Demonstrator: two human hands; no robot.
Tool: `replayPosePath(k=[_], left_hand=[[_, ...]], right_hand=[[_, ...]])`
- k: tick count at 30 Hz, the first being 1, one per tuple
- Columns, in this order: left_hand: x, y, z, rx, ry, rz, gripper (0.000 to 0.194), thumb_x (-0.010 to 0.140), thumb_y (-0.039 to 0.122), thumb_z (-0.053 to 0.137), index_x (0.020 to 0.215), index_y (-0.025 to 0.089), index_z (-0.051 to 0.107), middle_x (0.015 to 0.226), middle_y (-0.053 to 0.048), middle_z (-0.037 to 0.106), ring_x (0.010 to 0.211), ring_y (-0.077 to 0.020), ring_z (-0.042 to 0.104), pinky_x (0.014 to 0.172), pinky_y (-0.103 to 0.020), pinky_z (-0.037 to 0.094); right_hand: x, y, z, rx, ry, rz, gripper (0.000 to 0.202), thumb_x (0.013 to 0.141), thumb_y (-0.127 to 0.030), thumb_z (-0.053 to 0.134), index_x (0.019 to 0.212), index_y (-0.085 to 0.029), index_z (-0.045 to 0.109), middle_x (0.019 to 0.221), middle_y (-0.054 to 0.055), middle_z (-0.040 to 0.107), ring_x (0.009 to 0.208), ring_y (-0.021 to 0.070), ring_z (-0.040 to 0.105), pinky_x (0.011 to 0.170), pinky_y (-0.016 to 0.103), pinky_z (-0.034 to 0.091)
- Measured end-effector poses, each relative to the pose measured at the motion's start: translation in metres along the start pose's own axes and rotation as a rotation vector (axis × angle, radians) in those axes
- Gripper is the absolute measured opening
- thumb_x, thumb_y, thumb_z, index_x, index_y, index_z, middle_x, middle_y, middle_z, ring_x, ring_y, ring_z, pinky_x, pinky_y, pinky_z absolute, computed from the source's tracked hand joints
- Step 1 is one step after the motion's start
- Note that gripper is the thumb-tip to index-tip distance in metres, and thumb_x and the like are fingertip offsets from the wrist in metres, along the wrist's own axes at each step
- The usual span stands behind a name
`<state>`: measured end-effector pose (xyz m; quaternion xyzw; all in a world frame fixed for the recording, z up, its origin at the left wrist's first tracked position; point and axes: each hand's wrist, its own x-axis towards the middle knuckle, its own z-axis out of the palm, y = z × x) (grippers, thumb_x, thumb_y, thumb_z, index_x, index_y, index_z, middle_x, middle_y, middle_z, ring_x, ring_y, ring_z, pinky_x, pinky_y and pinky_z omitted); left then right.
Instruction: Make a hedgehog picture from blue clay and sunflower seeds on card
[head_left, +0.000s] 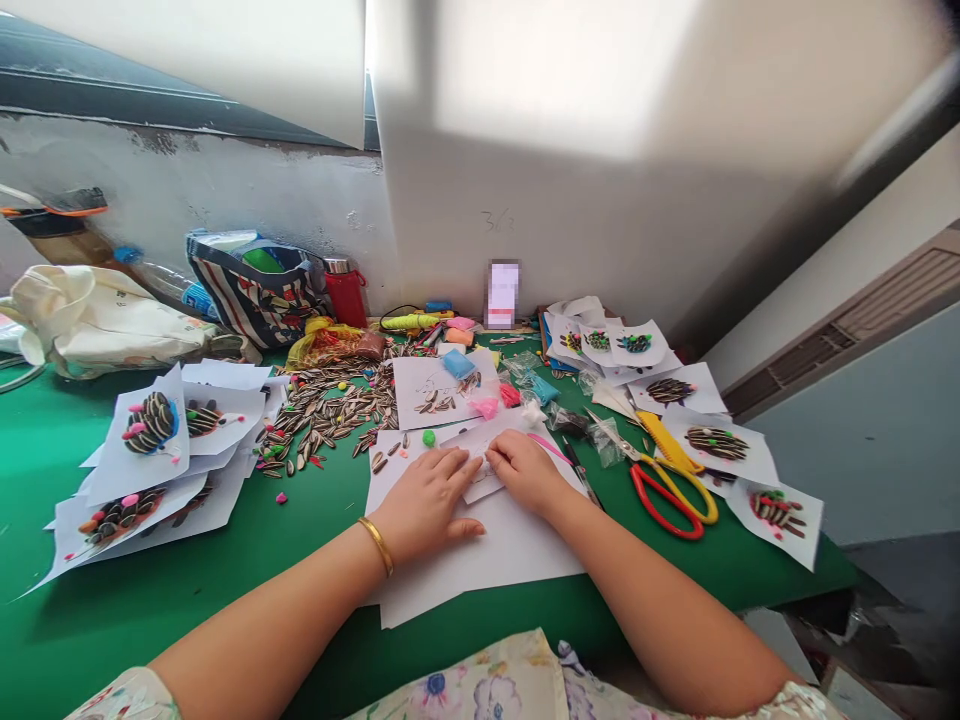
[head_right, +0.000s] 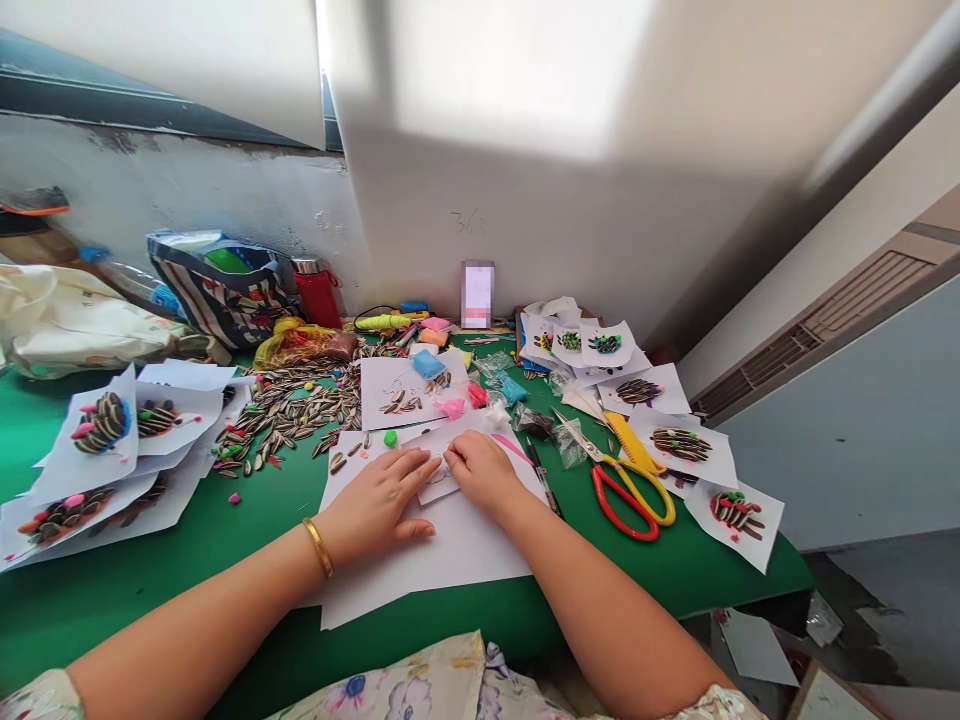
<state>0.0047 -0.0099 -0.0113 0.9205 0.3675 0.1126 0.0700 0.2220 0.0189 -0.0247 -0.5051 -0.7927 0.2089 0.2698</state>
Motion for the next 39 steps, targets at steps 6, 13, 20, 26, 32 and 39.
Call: replayPosePath(k=[6, 13, 20, 26, 32, 39], left_hand=[[0.0019, 0.0023, -0.0013, 0.005, 0.010, -0.010, 0.071, 0.084, 0.066, 0.059, 0.141, 0.025, 0.051, 0.137, -0.014, 0.051, 0.126, -0.0359, 0.047, 0.109, -0.055, 0.036], [0.0001, -0.0013, -0.0040, -0.016, 0.005, 0.018, 0.069, 0.083, 0.063, 0.063, 0.140, 0.025, 0.053, 0.142, -0.015, 0.050, 0.131, -0.0365, 0.046, 0.110, -0.054, 0.037], [0.0005, 0.0006, -0.0085, 0.038, -0.059, 0.021, 0.071, 0.083, 0.064, 0.061, 0.141, 0.024, 0.051, 0.143, -0.017, 0.049, 0.132, -0.0370, 0.045, 0.111, -0.054, 0.037], [0.0007, -0.0031, -0.0072, 0.008, -0.035, 0.037, 0.063, 0.083, 0.059, 0.065, 0.135, 0.026, 0.058, 0.143, -0.016, 0.050, 0.132, -0.0373, 0.046, 0.111, -0.055, 0.038], [0.0003, -0.0020, -0.0060, 0.007, -0.025, 0.034, 0.078, 0.082, 0.066, 0.062, 0.146, 0.023, 0.046, 0.141, -0.017, 0.051, 0.131, -0.0365, 0.047, 0.110, -0.054, 0.038], [0.0010, 0.0018, -0.0085, 0.052, -0.046, 0.034, 0.068, 0.084, 0.067, 0.057, 0.138, 0.025, 0.055, 0.142, -0.017, 0.050, 0.130, -0.0374, 0.046, 0.109, -0.055, 0.038]], right_hand=[[-0.0004, -0.0010, -0.0003, 0.004, 0.002, 0.009, 0.016, 0.094, -0.020, 0.054, 0.079, -0.020, 0.058, 0.082, 0.002, 0.059, 0.080, 0.0170, 0.053, 0.071, 0.029, 0.038], [-0.0006, -0.0017, -0.0010, 0.003, -0.002, 0.017, 0.017, 0.094, -0.020, 0.053, 0.078, -0.020, 0.058, 0.082, 0.002, 0.059, 0.079, 0.0167, 0.054, 0.071, 0.029, 0.039], [-0.0001, 0.0004, 0.0002, 0.002, 0.003, -0.006, 0.015, 0.094, -0.019, 0.054, 0.079, -0.020, 0.058, 0.082, 0.001, 0.059, 0.078, 0.0163, 0.053, 0.071, 0.028, 0.038], [-0.0005, -0.0001, -0.0007, 0.008, 0.005, -0.005, 0.015, 0.093, -0.018, 0.054, 0.079, -0.020, 0.058, 0.082, 0.001, 0.059, 0.079, 0.0164, 0.054, 0.072, 0.028, 0.038], [-0.0004, -0.0002, -0.0014, 0.014, -0.003, 0.008, 0.016, 0.094, -0.018, 0.054, 0.079, -0.020, 0.058, 0.082, 0.001, 0.059, 0.079, 0.0162, 0.053, 0.071, 0.028, 0.038], [-0.0003, -0.0021, -0.0022, 0.017, -0.004, 0.006, 0.014, 0.093, -0.019, 0.054, 0.080, -0.020, 0.059, 0.083, 0.002, 0.060, 0.080, 0.0168, 0.054, 0.072, 0.028, 0.039]])
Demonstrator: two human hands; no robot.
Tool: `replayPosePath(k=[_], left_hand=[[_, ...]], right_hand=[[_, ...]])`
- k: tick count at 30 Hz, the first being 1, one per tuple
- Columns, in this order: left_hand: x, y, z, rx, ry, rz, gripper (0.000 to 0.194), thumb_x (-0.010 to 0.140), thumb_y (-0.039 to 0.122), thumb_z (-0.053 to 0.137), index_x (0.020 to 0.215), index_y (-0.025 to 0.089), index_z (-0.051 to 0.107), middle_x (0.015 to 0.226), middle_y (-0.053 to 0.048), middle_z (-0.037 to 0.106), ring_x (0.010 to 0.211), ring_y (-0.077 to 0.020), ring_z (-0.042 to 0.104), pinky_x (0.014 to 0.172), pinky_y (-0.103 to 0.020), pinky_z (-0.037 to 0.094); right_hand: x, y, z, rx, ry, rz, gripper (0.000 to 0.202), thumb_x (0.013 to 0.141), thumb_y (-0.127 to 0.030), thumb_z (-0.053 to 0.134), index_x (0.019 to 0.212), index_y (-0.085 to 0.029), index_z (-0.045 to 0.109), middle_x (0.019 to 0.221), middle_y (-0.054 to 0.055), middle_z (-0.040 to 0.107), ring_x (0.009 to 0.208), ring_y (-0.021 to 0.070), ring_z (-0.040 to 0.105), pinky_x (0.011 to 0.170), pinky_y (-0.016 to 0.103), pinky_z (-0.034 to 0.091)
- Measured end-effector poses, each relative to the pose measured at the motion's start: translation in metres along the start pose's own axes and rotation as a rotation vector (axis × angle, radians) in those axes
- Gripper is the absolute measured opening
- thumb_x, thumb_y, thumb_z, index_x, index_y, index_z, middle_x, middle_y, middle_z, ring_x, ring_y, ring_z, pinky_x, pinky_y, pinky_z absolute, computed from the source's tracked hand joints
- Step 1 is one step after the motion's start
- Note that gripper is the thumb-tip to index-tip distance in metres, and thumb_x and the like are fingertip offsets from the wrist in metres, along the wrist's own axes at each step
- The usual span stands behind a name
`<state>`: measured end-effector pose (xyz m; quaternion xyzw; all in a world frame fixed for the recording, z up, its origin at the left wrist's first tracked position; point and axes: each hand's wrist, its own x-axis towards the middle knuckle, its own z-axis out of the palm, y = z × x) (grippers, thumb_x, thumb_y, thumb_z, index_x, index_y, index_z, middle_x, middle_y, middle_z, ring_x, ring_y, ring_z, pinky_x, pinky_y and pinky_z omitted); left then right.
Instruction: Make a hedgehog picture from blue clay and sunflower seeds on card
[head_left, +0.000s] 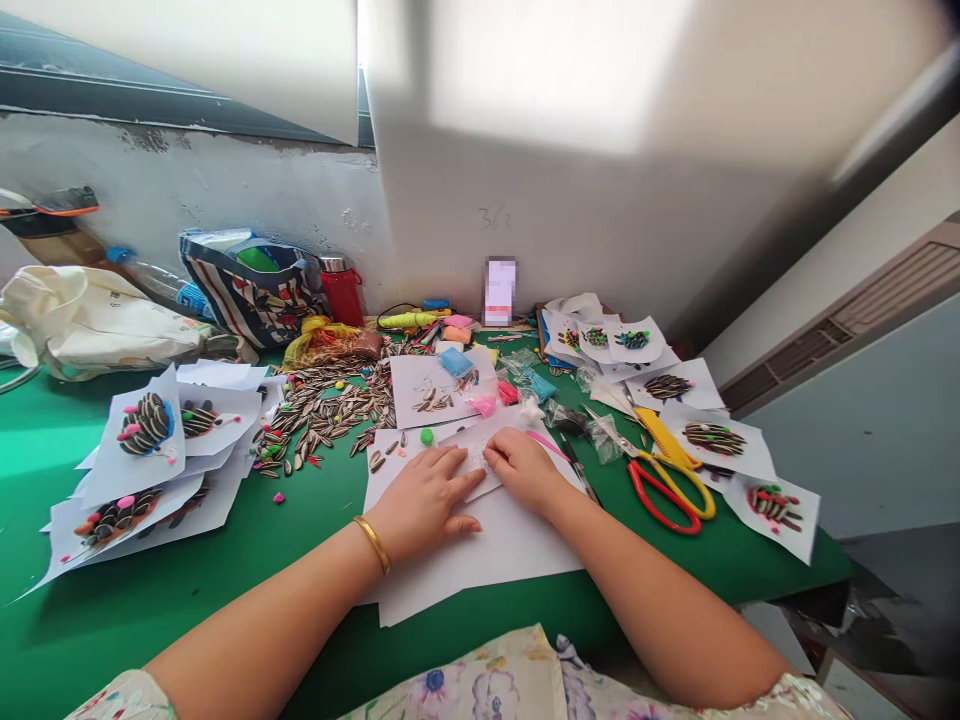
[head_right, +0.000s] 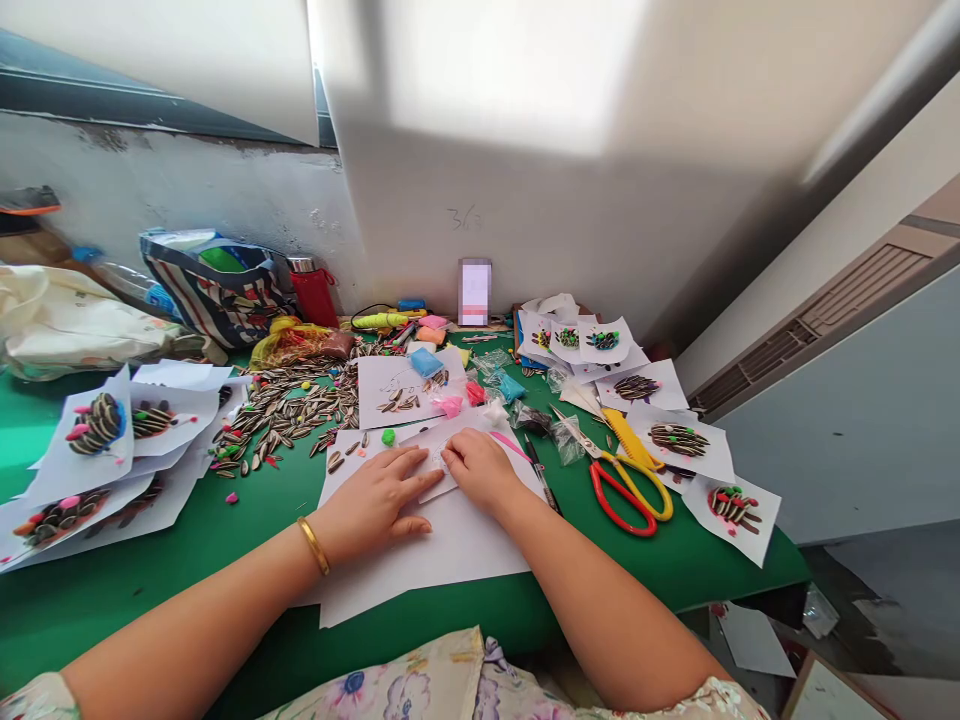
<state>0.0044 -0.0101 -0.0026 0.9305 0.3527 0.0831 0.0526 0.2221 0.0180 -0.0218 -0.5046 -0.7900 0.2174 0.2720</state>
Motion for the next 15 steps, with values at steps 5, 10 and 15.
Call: replayPosePath(k=[5, 10, 15], left_hand=[[0.0017, 0.0000, 0.0011, -0.024, 0.018, -0.027, 0.078, 0.083, 0.069, 0.058, 0.144, 0.022, 0.047, 0.138, -0.016, 0.052, 0.128, -0.0351, 0.047, 0.110, -0.052, 0.037], [0.0035, 0.0038, 0.0015, 0.017, 0.017, -0.038, 0.075, 0.085, 0.071, 0.052, 0.143, 0.025, 0.048, 0.136, -0.014, 0.053, 0.125, -0.0356, 0.048, 0.107, -0.054, 0.037], [0.0028, -0.0011, 0.0019, -0.007, 0.021, -0.019, 0.069, 0.085, 0.067, 0.056, 0.141, 0.026, 0.051, 0.138, -0.014, 0.052, 0.127, -0.0354, 0.049, 0.108, -0.053, 0.038]], right_hand=[[0.0004, 0.0019, 0.0020, -0.011, 0.001, -0.002, 0.015, 0.094, -0.019, 0.054, 0.079, -0.020, 0.058, 0.083, 0.002, 0.060, 0.080, 0.0164, 0.054, 0.072, 0.028, 0.039], [0.0005, 0.0028, 0.0033, -0.025, 0.001, 0.009, 0.015, 0.094, -0.019, 0.054, 0.079, -0.020, 0.058, 0.082, 0.002, 0.060, 0.079, 0.0163, 0.054, 0.072, 0.028, 0.039], [0.0007, 0.0018, 0.0019, -0.011, 0.006, 0.003, 0.015, 0.093, -0.018, 0.054, 0.079, -0.020, 0.058, 0.082, 0.002, 0.060, 0.079, 0.0163, 0.055, 0.072, 0.028, 0.039]])
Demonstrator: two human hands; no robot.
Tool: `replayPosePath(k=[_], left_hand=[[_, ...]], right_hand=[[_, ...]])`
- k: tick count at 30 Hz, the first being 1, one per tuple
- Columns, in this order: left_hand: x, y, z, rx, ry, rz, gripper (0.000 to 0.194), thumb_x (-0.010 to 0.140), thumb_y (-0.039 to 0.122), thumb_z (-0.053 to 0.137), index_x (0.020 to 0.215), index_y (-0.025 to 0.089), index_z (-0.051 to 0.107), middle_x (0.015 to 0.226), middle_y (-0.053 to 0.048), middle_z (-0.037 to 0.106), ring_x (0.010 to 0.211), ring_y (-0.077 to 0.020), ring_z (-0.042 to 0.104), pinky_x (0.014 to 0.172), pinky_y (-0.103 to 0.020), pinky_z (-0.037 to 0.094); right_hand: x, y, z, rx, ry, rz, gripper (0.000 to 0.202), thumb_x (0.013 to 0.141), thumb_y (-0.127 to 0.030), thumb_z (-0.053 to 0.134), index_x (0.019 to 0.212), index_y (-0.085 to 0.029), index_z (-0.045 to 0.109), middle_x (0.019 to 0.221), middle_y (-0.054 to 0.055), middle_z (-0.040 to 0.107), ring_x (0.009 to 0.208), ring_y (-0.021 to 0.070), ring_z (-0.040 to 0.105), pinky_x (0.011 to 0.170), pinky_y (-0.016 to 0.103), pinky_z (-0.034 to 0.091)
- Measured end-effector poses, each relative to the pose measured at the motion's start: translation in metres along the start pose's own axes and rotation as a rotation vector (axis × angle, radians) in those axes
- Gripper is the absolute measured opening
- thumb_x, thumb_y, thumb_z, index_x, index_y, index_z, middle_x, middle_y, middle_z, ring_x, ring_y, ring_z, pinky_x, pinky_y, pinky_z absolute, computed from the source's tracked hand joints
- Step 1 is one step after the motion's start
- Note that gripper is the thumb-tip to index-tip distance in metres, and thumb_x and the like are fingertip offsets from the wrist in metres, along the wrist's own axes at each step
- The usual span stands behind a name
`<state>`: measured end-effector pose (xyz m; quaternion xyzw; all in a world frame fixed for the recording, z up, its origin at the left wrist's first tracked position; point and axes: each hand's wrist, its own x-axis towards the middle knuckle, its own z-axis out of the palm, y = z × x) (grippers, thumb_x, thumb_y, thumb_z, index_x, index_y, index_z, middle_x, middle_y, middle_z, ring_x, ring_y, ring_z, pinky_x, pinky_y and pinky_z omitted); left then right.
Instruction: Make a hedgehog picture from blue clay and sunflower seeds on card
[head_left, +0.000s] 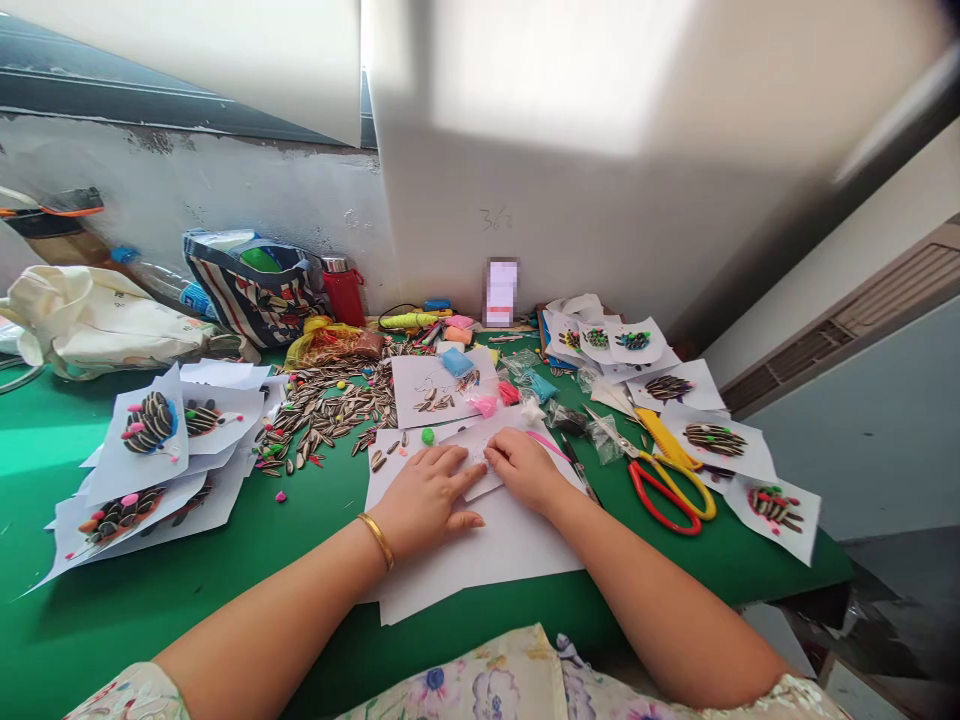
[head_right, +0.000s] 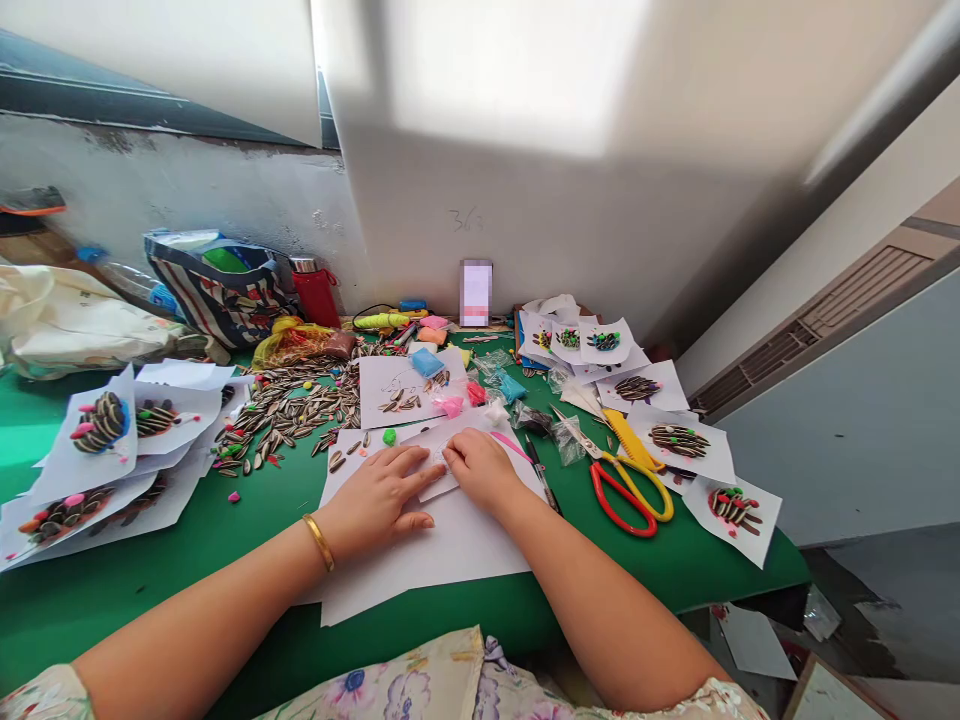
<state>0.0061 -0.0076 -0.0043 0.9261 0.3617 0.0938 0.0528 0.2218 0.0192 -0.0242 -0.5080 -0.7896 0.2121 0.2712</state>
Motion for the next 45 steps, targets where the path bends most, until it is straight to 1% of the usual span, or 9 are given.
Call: replayPosePath(k=[3, 5, 10, 17, 21, 26, 29, 38, 45], left_hand=[[0.000, -0.008, 0.000, -0.067, 0.017, 0.003, 0.071, 0.086, 0.062, 0.060, 0.141, 0.018, 0.048, 0.138, -0.017, 0.055, 0.129, -0.0338, 0.050, 0.109, -0.050, 0.039], [0.000, -0.012, -0.001, -0.100, 0.024, 0.013, 0.064, 0.088, 0.058, 0.060, 0.135, 0.015, 0.053, 0.135, -0.017, 0.058, 0.128, -0.0319, 0.052, 0.108, -0.047, 0.041], [0.002, -0.015, -0.005, -0.123, 0.035, 0.083, 0.046, 0.089, 0.057, 0.059, 0.114, 0.019, 0.067, 0.126, -0.014, 0.063, 0.121, -0.0321, 0.056, 0.104, -0.047, 0.045], [0.002, -0.015, -0.005, -0.121, 0.040, 0.108, 0.042, 0.088, 0.057, 0.061, 0.110, 0.023, 0.069, 0.119, -0.013, 0.063, 0.117, -0.0317, 0.057, 0.100, -0.048, 0.046], [0.002, -0.014, -0.007, -0.123, 0.009, 0.090, 0.042, 0.089, 0.056, 0.059, 0.112, 0.022, 0.069, 0.123, -0.014, 0.062, 0.119, -0.0326, 0.057, 0.101, -0.049, 0.047], [0.000, -0.010, -0.005, -0.132, 0.012, 0.021, 0.059, 0.084, 0.059, 0.064, 0.129, 0.020, 0.060, 0.136, -0.016, 0.056, 0.129, -0.0352, 0.050, 0.108, -0.052, 0.041], [-0.003, -0.009, -0.002, -0.120, 0.014, 0.009, 0.064, 0.082, 0.062, 0.065, 0.131, 0.020, 0.059, 0.140, -0.017, 0.053, 0.131, -0.0370, 0.047, 0.109, -0.055, 0.039], [-0.002, -0.009, -0.002, -0.143, -0.025, 0.003, 0.056, 0.084, 0.062, 0.061, 0.128, 0.026, 0.062, 0.142, -0.015, 0.050, 0.131, -0.0361, 0.046, 0.109, -0.054, 0.039], [0.000, -0.011, -0.009, -0.176, -0.007, 0.030, 0.053, 0.087, 0.058, 0.060, 0.122, 0.019, 0.065, 0.132, -0.016, 0.058, 0.124, -0.0334, 0.053, 0.105, -0.050, 0.044]], right_hand=[[-0.001, -0.002, -0.002, 0.031, -0.009, 0.025, 0.010, 0.088, -0.022, 0.063, 0.080, -0.020, 0.059, 0.083, 0.000, 0.060, 0.078, 0.0154, 0.055, 0.069, 0.027, 0.040], [-0.003, -0.003, -0.003, 0.046, -0.031, 0.022, 0.014, 0.081, -0.026, 0.073, 0.081, -0.020, 0.060, 0.085, 0.000, 0.061, 0.079, 0.0153, 0.056, 0.069, 0.027, 0.041], [-0.005, -0.005, -0.003, 0.004, -0.055, -0.025, 0.025, 0.073, -0.029, 0.083, 0.080, -0.020, 0.061, 0.086, 0.000, 0.062, 0.081, 0.0162, 0.056, 0.072, 0.028, 0.040], [-0.003, -0.011, 0.004, -0.109, -0.030, -0.010, 0.026, 0.075, -0.032, 0.082, 0.076, -0.020, 0.059, 0.084, 0.001, 0.062, 0.081, 0.0176, 0.055, 0.073, 0.029, 0.038], [-0.003, -0.009, 0.004, -0.096, -0.023, -0.016, 0.027, 0.074, -0.032, 0.083, 0.076, -0.020, 0.058, 0.084, 0.001, 0.061, 0.082, 0.0179, 0.055, 0.074, 0.030, 0.038], [-0.001, 0.000, -0.001, 0.079, -0.022, 0.009, 0.014, 0.085, -0.021, 0.070, 0.078, -0.019, 0.058, 0.083, 0.000, 0.059, 0.078, 0.0151, 0.054, 0.070, 0.027, 0.040], [-0.002, 0.002, -0.003, 0.086, -0.051, -0.009, 0.015, 0.082, -0.020, 0.073, 0.079, -0.020, 0.059, 0.084, 0.000, 0.059, 0.079, 0.0152, 0.054, 0.070, 0.027, 0.041], [-0.002, -0.009, -0.002, -0.075, -0.074, -0.021, 0.025, 0.075, -0.029, 0.082, 0.075, -0.019, 0.059, 0.080, 0.000, 0.060, 0.078, 0.0165, 0.053, 0.069, 0.028, 0.037], [-0.003, -0.004, -0.002, 0.036, -0.059, -0.001, 0.019, 0.079, -0.025, 0.078, 0.078, -0.019, 0.060, 0.084, -0.001, 0.061, 0.079, 0.0152, 0.054, 0.070, 0.027, 0.039]])
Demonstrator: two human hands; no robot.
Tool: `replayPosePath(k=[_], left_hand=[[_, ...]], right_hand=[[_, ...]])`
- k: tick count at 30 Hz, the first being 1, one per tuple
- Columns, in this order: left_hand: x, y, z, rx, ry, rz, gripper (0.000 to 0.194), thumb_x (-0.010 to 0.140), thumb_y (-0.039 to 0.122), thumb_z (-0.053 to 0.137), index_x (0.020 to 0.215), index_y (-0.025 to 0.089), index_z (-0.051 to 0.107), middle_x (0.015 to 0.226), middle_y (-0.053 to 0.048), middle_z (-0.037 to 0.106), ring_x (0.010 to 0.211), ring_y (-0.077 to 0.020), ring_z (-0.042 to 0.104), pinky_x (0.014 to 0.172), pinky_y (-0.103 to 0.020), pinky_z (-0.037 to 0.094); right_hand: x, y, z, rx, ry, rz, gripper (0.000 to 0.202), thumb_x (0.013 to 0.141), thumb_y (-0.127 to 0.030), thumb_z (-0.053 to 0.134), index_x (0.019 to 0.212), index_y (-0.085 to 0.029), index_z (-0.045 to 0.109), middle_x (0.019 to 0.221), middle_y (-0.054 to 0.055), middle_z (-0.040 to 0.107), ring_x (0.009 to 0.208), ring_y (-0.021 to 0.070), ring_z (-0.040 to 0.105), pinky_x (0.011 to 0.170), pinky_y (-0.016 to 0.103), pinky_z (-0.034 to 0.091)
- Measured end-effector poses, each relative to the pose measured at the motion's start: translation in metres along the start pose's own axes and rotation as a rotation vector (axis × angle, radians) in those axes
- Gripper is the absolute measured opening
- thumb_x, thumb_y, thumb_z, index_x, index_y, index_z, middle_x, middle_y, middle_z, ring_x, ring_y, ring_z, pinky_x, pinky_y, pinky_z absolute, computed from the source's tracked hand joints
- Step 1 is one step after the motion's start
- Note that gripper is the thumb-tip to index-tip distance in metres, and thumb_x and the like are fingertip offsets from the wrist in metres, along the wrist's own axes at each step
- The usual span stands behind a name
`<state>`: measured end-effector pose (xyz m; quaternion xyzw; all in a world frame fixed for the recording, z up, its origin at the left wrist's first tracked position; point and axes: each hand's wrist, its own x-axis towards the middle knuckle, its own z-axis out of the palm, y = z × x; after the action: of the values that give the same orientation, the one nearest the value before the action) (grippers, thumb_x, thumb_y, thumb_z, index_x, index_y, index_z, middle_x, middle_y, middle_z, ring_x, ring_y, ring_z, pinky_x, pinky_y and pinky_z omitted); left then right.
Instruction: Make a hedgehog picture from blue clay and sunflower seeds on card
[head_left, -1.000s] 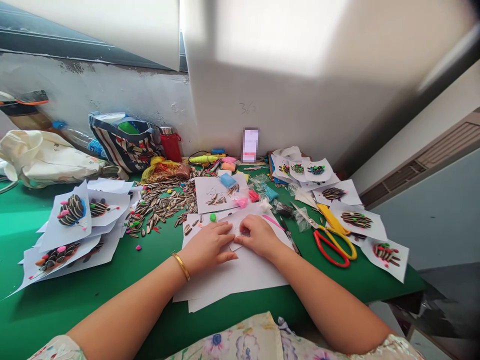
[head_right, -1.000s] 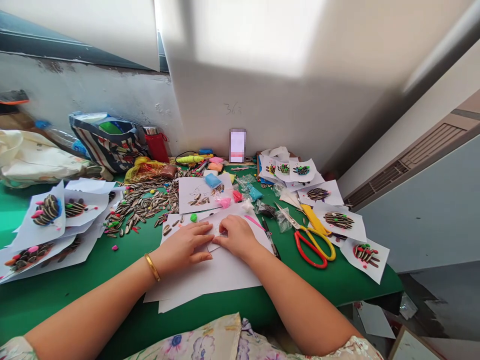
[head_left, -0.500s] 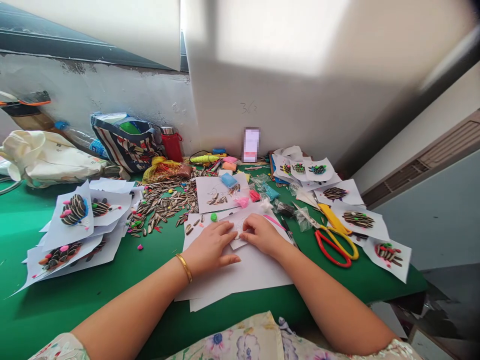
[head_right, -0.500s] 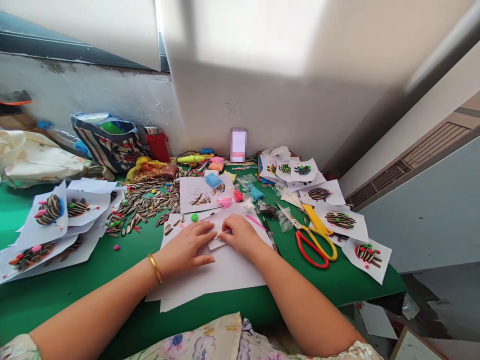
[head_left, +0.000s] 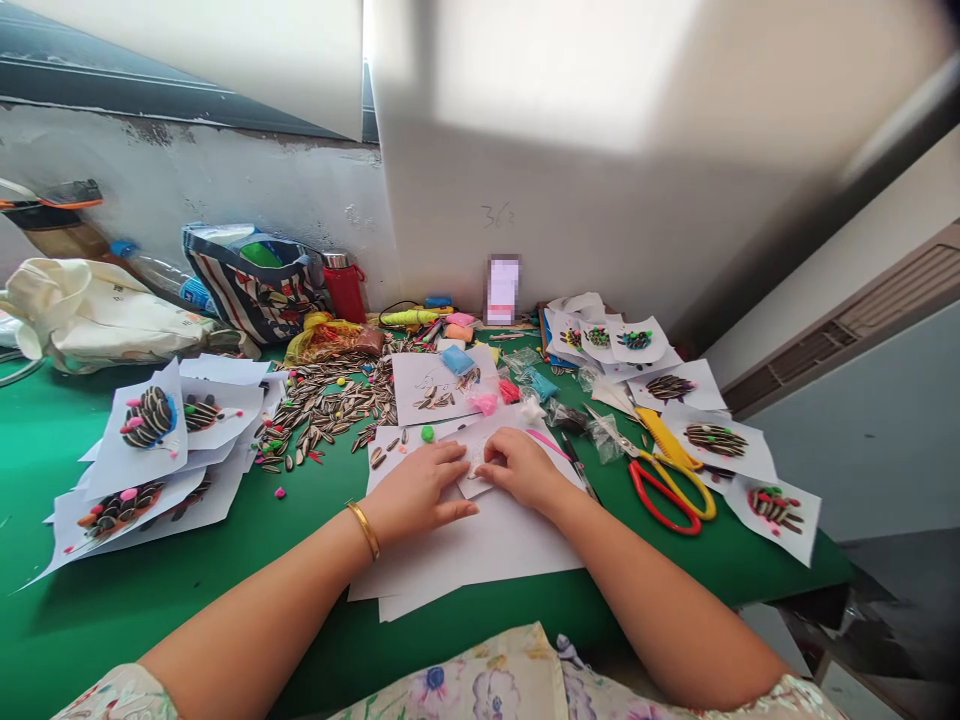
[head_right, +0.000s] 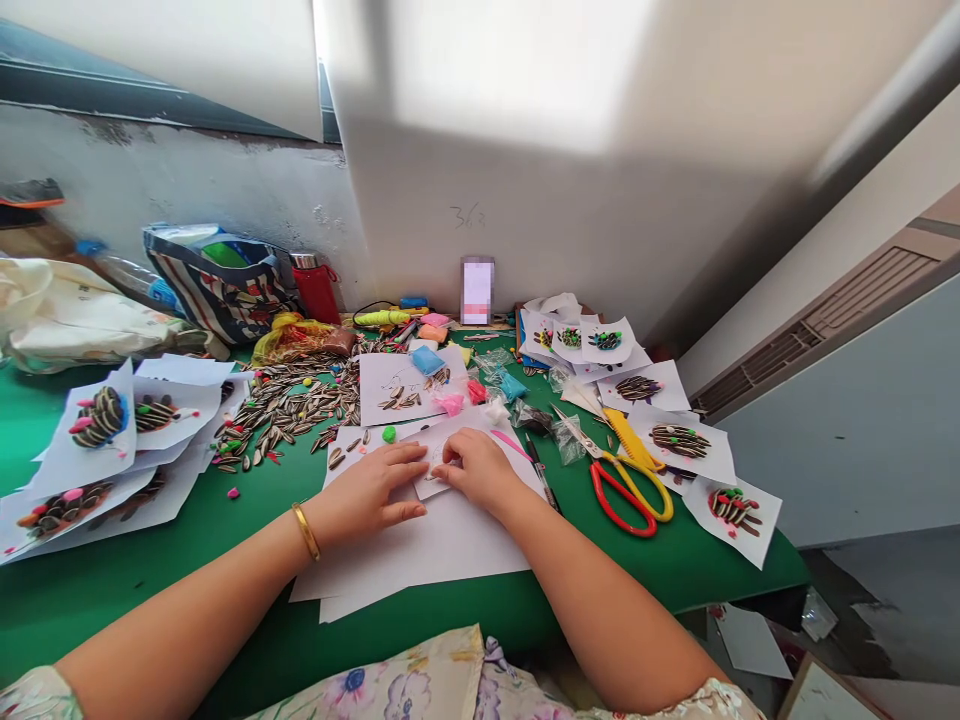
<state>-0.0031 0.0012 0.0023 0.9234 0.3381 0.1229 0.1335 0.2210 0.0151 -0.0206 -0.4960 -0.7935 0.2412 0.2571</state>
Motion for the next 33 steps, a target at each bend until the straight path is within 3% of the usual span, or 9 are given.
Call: replayPosePath(k=[5, 11, 18, 22, 33], left_hand=[[0.002, 0.000, -0.004, -0.007, -0.007, 0.022, 0.044, 0.089, 0.058, 0.057, 0.111, 0.022, 0.071, 0.122, -0.013, 0.063, 0.117, -0.0317, 0.057, 0.099, -0.047, 0.047], [0.001, -0.001, -0.001, -0.049, 0.017, -0.002, 0.043, 0.089, 0.058, 0.059, 0.111, 0.024, 0.072, 0.130, -0.014, 0.060, 0.122, -0.0327, 0.055, 0.103, -0.049, 0.045], [0.000, -0.001, -0.001, -0.061, 0.048, -0.029, 0.039, 0.085, 0.049, 0.068, 0.110, 0.019, 0.067, 0.130, -0.013, 0.061, 0.124, -0.0301, 0.055, 0.105, -0.044, 0.047], [-0.002, -0.002, 0.003, -0.070, 0.066, -0.043, 0.036, 0.083, 0.043, 0.071, 0.110, 0.019, 0.065, 0.129, -0.012, 0.061, 0.127, -0.0290, 0.054, 0.108, -0.044, 0.046], [-0.002, -0.003, 0.006, -0.059, 0.076, -0.050, 0.034, 0.084, 0.042, 0.070, 0.109, 0.020, 0.064, 0.128, -0.011, 0.061, 0.126, -0.0286, 0.054, 0.107, -0.044, 0.046]], right_hand=[[-0.001, -0.004, 0.004, -0.099, 0.018, -0.018, 0.026, 0.075, -0.030, 0.083, 0.076, -0.020, 0.058, 0.083, 0.000, 0.061, 0.080, 0.0171, 0.054, 0.071, 0.029, 0.038], [-0.002, -0.009, 0.011, -0.164, 0.059, -0.080, 0.025, 0.078, -0.032, 0.080, 0.076, -0.020, 0.057, 0.082, 0.002, 0.060, 0.083, 0.0193, 0.054, 0.075, 0.031, 0.038], [-0.005, 0.001, 0.001, 0.029, 0.024, -0.090, 0.016, 0.079, -0.019, 0.077, 0.090, -0.022, 0.066, 0.093, 0.001, 0.059, 0.090, 0.0179, 0.056, 0.081, 0.030, 0.044], [-0.006, 0.005, -0.001, 0.023, -0.041, -0.127, 0.019, 0.084, -0.021, 0.074, 0.101, -0.028, 0.075, 0.092, 0.002, 0.057, 0.088, 0.0170, 0.057, 0.081, 0.030, 0.046], [-0.002, -0.001, 0.008, -0.103, -0.010, -0.218, 0.007, 0.083, -0.020, 0.074, 0.086, -0.026, 0.078, 0.082, 0.002, 0.057, 0.080, 0.0164, 0.054, 0.072, 0.029, 0.042]])
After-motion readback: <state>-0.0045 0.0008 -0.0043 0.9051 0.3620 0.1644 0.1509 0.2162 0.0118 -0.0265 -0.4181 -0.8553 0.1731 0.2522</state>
